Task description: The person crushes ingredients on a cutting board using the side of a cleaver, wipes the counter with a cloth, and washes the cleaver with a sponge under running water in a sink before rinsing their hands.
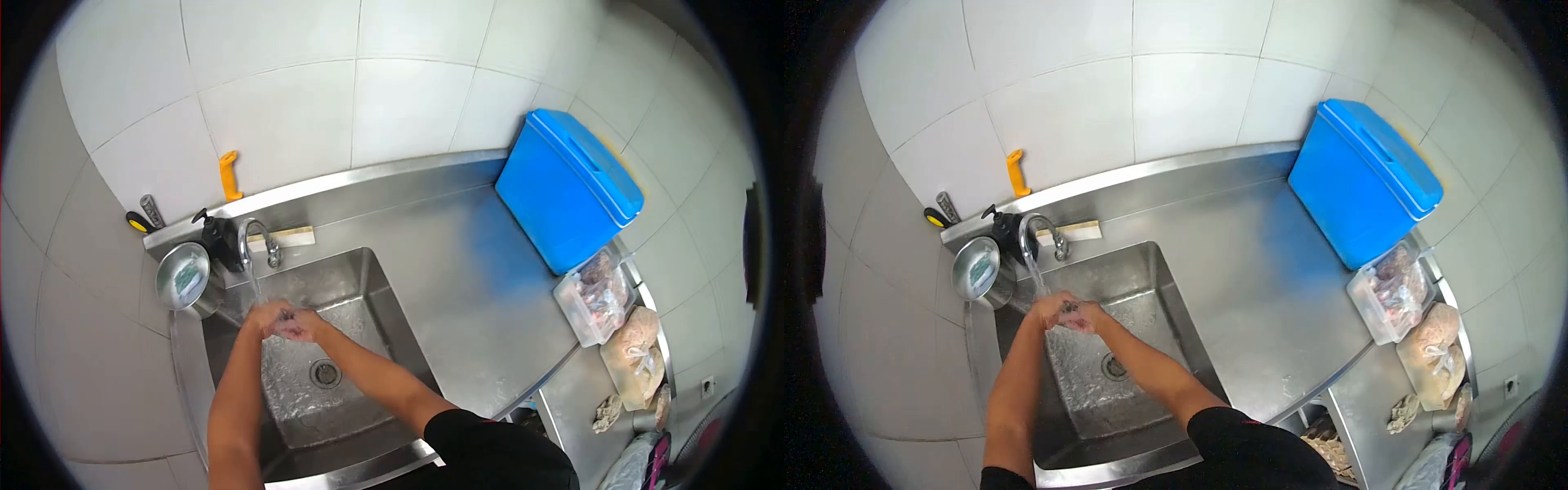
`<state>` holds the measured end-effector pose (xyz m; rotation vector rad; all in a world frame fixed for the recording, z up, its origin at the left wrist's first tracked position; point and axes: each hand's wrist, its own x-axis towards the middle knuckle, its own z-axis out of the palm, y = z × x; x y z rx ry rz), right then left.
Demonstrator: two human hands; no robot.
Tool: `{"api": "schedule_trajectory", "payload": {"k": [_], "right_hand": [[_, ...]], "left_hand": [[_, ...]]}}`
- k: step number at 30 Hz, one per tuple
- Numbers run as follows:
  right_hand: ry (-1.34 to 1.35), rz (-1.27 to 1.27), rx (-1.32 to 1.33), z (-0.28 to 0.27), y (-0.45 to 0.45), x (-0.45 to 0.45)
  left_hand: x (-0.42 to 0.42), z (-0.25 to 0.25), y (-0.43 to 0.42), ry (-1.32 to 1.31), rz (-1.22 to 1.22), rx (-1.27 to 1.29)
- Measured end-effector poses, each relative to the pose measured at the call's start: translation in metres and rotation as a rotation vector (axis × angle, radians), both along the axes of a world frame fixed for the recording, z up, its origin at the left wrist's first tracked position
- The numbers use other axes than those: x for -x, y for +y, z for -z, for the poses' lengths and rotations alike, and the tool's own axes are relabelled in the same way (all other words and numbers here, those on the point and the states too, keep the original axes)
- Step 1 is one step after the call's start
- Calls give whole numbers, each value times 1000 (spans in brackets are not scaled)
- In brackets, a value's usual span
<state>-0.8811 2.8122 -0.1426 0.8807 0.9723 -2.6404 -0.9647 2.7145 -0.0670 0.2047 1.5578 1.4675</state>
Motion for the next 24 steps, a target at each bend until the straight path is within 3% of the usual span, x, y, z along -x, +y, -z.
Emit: {"api": "schedule_trajectory", "payload": {"k": [1, 3, 4, 5, 7, 8, 9, 11, 12, 14, 19, 21, 23, 24], "right_hand": [[-14, -9, 18, 1, 7, -3], [-53, -191, -69, -8, 30, -18], [-58, -350, -208, -11, 43, -23], [-55, -534, -443, -16, 52, -29], [-55, -789, -1483, -49, 60, -29], [-21, -379, -1774, -27, 63, -23], [100, 6, -1662, -34, 61, -22], [108, -48, -611, -112, 44, -18], [110, -65, -597, -108, 38, -1], [208, -64, 85, -90, 22, 32], [157, -37, 47, -83, -12, 51], [314, -246, -747, -86, -3, 44], [296, -124, -1478, -111, -3, 36], [251, -204, -1583, -136, 5, 27]], "left_hand": [[6, 7, 9, -6, 2, -17], [15, 11, 10, -469, -35, -39], [13, 9, 12, -475, -43, -12], [6, 18, 10, -489, -81, -36], [-1, 45, 8, -501, -174, -146], [-8, 52, 1, -550, -185, -217], [-11, 52, -2, -583, -188, -293], [-24, 40, 4, -664, -334, -243], [-29, 33, 3, -663, -354, -237], [-37, 19, 4, -636, -555, -297], [-24, 40, -19, -512, -493, -286], [-23, 55, -33, -535, -377, -436], [-27, 36, -31, -571, -428, -179], [-26, 30, -33, -526, -389, -113]]}}
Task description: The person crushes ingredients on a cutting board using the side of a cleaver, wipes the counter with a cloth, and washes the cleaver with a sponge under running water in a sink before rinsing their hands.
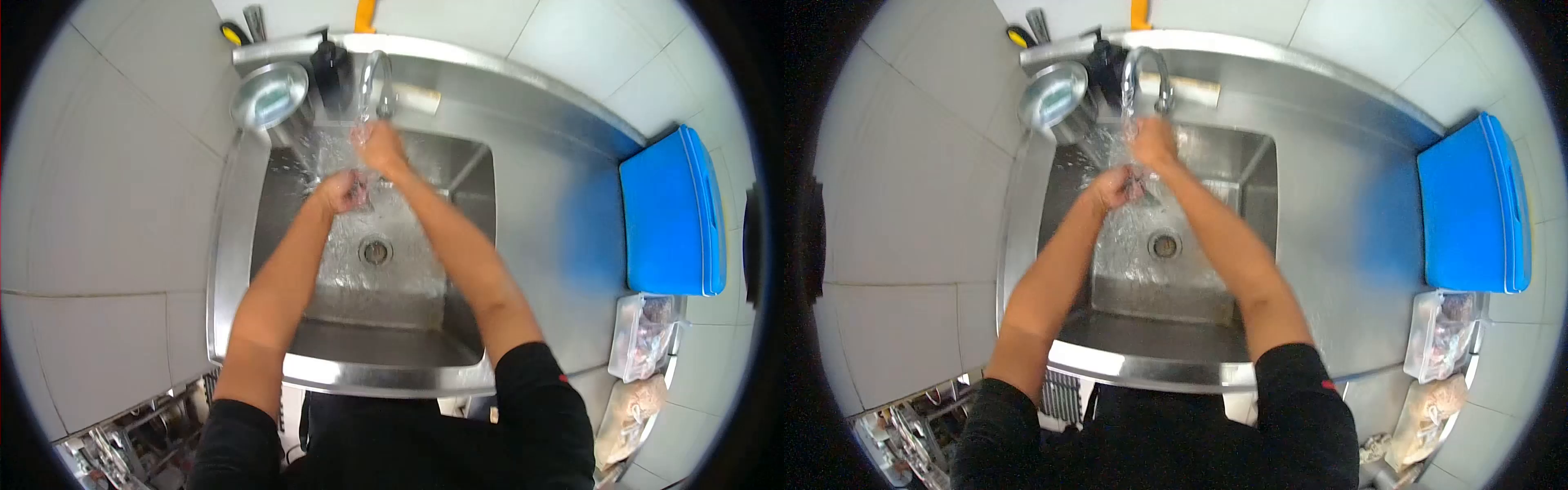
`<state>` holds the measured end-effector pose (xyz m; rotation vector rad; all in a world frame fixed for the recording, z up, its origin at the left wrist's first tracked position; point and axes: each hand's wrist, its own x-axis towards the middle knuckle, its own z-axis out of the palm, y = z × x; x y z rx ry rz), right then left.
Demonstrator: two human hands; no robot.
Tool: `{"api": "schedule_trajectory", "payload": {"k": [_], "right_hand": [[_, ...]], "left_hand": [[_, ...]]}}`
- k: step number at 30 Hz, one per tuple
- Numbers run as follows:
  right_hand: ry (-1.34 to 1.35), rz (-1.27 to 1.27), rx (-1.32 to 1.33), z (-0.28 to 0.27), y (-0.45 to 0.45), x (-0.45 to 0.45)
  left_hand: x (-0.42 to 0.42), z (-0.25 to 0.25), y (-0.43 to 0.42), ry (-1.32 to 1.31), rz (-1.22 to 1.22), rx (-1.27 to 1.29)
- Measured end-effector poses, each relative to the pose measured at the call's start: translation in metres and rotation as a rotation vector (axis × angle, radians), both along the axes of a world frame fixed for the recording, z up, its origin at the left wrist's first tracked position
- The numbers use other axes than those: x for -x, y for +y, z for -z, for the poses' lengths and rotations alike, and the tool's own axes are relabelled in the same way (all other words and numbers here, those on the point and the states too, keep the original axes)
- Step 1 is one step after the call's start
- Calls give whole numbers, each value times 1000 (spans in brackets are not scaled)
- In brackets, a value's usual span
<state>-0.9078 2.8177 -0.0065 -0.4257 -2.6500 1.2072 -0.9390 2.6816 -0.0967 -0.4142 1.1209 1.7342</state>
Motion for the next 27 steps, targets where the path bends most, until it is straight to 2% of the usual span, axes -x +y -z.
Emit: {"api": "schedule_trajectory", "payload": {"k": [1, 3, 4, 5, 6, 7, 9, 11, 13, 15, 16, 18, 19, 21, 22, 23, 25, 26, 27], "right_hand": [[-26, -67, -339, -13, 13, -1], [272, -121, -758, -21, 34, -1], [260, -126, -754, -21, 43, 5], [72, -175, -844, -20, 51, 13], [-125, -226, -926, -17, 53, 14], [-128, -227, -919, -20, 51, 12], [-396, -180, -618, -22, 45, 8], [-339, -169, -635, 10, 52, 7], [-274, -151, -655, 17, 68, 0], [-277, -407, -483, -19, 96, -14], [-282, -400, -476, -28, 107, -28], [-294, -326, -242, -52, 123, -56], [-300, -312, -246, -72, 115, -80], [-89, -222, 530, -113, 96, -135], [-69, -191, 517, -98, 93, -151], [41, 47, -311, -65, 89, -167], [-80, 164, -512, -86, 82, -212], [-198, 44, 136, -122, 71, -242], [14, 68, 317, -134, 51, -277]], "left_hand": [[-2, -7, -3, 42, 59, 52], [-13, -26, -22, 78, 149, 98], [-13, -39, -30, 156, 242, 139], [-18, -54, -39, 148, 242, 144], [-35, -65, -51, 183, 163, 183], [-46, -75, -62, 228, 85, 220], [-59, -78, -92, 233, 62, 228], [-72, -84, -119, 234, 48, 234], [-82, -98, -140, 282, 103, 278], [-87, -111, -154, 277, 132, 285], [-93, -117, -162, 252, 152, 292], [-99, -126, -174, 259, 156, 291], [-104, -128, -179, 264, 157, 293], [-109, -133, -186, 275, 191, 256], [-111, -133, -189, 271, 191, 244], [-113, -133, -190, 270, 206, 228], [-115, -126, -191, 291, 224, 265], [-110, -115, -192, 297, 248, 221], [-102, -102, -197, 288, 288, 180]]}}
